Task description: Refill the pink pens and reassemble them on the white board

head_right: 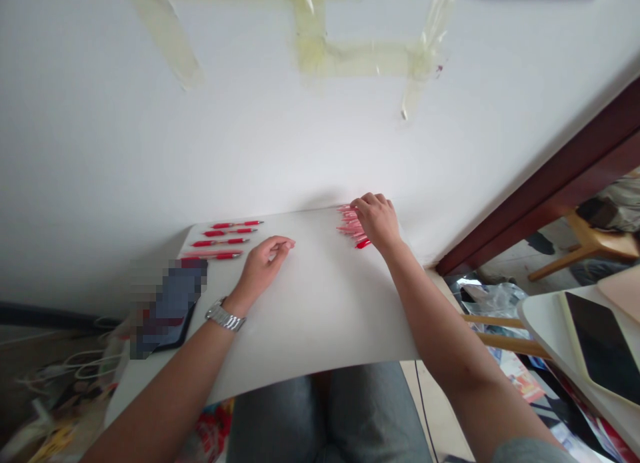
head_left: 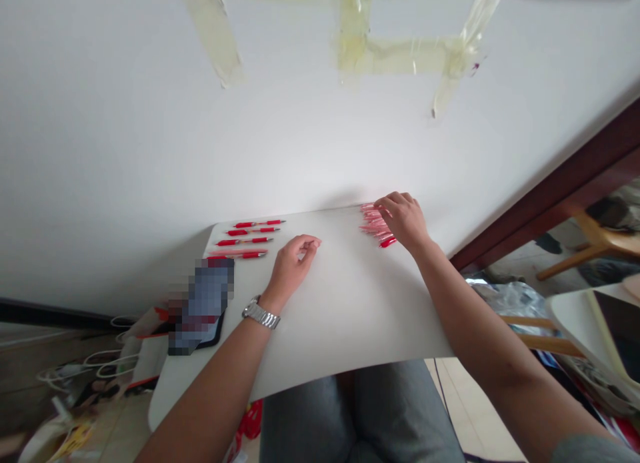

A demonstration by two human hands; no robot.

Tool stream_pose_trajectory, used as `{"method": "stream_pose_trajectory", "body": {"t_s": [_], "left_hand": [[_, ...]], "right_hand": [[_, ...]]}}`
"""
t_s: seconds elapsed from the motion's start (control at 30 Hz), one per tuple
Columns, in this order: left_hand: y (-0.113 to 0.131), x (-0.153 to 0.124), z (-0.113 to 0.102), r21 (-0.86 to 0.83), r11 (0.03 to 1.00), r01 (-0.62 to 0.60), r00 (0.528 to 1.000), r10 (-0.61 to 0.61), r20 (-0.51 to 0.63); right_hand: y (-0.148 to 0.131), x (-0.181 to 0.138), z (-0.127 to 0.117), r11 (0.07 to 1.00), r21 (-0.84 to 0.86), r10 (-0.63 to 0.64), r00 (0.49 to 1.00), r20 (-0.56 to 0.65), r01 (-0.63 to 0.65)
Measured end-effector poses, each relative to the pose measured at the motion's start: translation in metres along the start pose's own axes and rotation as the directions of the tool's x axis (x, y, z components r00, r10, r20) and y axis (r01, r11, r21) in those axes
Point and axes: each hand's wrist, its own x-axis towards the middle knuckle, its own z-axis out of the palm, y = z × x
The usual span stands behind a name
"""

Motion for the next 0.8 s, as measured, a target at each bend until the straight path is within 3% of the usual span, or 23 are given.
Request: {"method": "stream_pose_trajectory", "body": {"t_s": [0.2,0.6,0.8], "left_hand": [[0.000,0.000,0.000,-0.005,1.000,0.005,1.000,-0.005,0.004],[0.000,0.000,-0.001,-0.004,1.000,0.013,1.000,-0.013,0.019],[0.003,0.000,-0.001,0.002,1.000,0.014,1.000,-0.014,0.017]], "right_hand": [[0.012,0.001,0.002,0.997,-0.046,0.056,0.997,0.047,-0.054],[0.024,0.005,0.023,0.999,0.042,0.020,0.999,-0.032,-0.019],[0.022,0.005,0.022,0.998,0.057,0.009,0.999,-0.044,-0.006]]}}
